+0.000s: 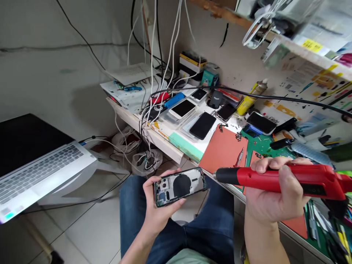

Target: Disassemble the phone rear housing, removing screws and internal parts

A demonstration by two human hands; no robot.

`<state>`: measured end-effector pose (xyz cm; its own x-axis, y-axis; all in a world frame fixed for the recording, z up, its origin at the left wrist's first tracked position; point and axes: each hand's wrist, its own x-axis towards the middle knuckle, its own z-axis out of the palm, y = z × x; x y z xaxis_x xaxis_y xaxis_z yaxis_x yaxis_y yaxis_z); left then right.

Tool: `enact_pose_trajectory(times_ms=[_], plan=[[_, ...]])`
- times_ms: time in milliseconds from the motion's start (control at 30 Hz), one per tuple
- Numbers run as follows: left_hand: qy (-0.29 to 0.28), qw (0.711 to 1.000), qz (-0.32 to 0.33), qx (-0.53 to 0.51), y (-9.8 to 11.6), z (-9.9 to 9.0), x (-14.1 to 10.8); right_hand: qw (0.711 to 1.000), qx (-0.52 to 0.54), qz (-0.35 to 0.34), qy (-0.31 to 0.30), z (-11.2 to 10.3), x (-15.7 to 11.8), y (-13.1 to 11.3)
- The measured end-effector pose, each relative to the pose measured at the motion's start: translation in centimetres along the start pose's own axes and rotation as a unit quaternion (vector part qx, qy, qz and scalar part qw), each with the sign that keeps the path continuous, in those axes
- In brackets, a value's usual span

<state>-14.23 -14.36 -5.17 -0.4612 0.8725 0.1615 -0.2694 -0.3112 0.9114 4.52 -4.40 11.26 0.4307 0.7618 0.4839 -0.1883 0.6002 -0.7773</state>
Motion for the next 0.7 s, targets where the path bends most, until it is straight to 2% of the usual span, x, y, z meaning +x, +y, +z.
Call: enact_pose_trajectory(times_ms=[100, 200, 267, 467, 567, 700], plan=[[-0.047, 0.989, 0.086, 0.111, -0.9, 2.2, 2.4, 0.999, -0.004, -0.037, 0.037, 0.5, 2.4, 0.2], [-0.07, 0.976, 0.093, 0.185, -2.0, 4.0, 3.8, 0.998, 0.001, -0.048, 0.051, 0.4, 4.2, 1.1], [-0.073, 0.966, 0.082, 0.234, -2.2, 4.6, 4.1, 0.998, -0.009, -0.038, 0.048, 0.1, 4.9, 2.1], [-0.071, 0.927, 0.061, 0.363, -0.5, 4.4, 4.2, 0.999, -0.02, 0.021, 0.028, -0.4, 5.1, 5.3], [-0.096, 0.899, 0.051, 0.424, 0.2, 4.1, 4.2, 0.998, -0.01, 0.05, 0.029, -0.4, 5.0, 6.4], [-0.128, 0.869, 0.038, 0.476, -0.1, 3.6, 4.0, 0.995, -0.026, 0.085, 0.053, -0.3, 5.1, 7.5]])
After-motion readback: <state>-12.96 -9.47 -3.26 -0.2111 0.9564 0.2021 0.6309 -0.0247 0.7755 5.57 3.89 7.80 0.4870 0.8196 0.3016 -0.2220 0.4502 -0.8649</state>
